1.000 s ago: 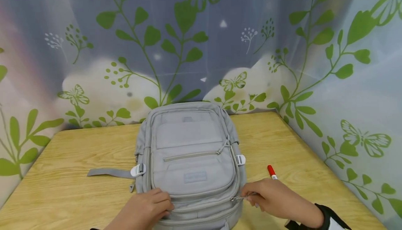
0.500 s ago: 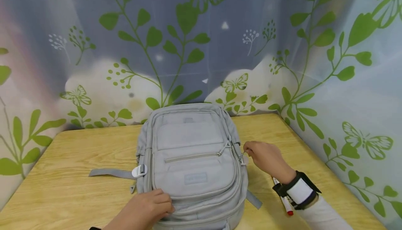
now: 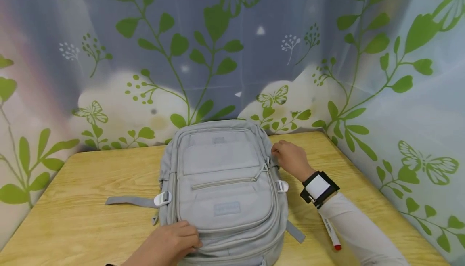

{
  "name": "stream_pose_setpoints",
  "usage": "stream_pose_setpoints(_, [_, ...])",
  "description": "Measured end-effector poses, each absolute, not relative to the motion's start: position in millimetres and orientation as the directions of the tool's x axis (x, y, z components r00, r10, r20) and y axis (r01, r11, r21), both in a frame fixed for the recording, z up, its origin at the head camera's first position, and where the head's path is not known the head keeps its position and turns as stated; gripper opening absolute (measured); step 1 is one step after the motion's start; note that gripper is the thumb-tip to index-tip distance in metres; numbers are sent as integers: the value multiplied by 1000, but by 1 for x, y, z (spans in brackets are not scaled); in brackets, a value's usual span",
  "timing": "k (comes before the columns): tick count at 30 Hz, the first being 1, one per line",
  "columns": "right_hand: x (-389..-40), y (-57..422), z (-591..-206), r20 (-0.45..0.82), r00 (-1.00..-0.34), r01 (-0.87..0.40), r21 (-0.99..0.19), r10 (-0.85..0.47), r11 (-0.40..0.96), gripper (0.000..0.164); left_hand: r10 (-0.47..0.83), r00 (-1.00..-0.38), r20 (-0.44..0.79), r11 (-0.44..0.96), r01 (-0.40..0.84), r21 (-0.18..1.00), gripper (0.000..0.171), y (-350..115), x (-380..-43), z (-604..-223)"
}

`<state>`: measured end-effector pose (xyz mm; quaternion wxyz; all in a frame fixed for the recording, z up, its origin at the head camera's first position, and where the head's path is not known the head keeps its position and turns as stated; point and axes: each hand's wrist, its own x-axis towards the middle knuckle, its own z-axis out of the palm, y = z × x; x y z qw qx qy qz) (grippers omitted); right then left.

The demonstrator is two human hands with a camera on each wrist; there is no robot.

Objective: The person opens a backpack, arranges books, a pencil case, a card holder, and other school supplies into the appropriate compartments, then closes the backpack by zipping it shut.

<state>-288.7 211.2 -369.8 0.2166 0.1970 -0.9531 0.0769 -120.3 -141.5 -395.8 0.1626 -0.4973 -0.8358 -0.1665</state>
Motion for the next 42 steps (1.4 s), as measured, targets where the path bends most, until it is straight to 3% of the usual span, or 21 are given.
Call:
stream_pose_setpoints(7, [-279,211,-366,332,-849,-456,-63,-412,888,8,792,-457,405,459,883,99,18,-138,-123,-392])
stream_pose_setpoints(11, [-273,210,-360,266,-850,-490,-83,-454,868,25,798,-452,398,448,887,109,17,-140,-125,-391])
stream_pose_setpoints(15, [-267,209,-358,226,-802,-588,-144,-553,796,42,793,-479,377,438,878,193,7,-142,-124,-386])
stream_pose_setpoints(17, [-264,208,-358,203,-786,-616,-188,-583,765,45,788,-497,364,443,868,226,9,-143,-124,-381])
stream_pose_setpoints(21, [-259,206,-361,197,-787,-616,-189,-585,765,42,782,-493,382,448,870,206,12,-142,-128,-363])
stream_pose_setpoints(26, [-256,204,-368,279,-749,-637,-59,-600,768,29,774,-468,427,483,872,80,11,-137,-144,-341])
stream_pose_setpoints(36, [-254,206,-380,377,-641,-703,60,-668,708,14,760,-568,316,591,806,27,14,-120,-207,-330])
stream_pose_setpoints(42, [-243,209,-381,407,-582,-713,163,-704,682,12,736,-622,266,647,763,-6,36,-117,-227,-340])
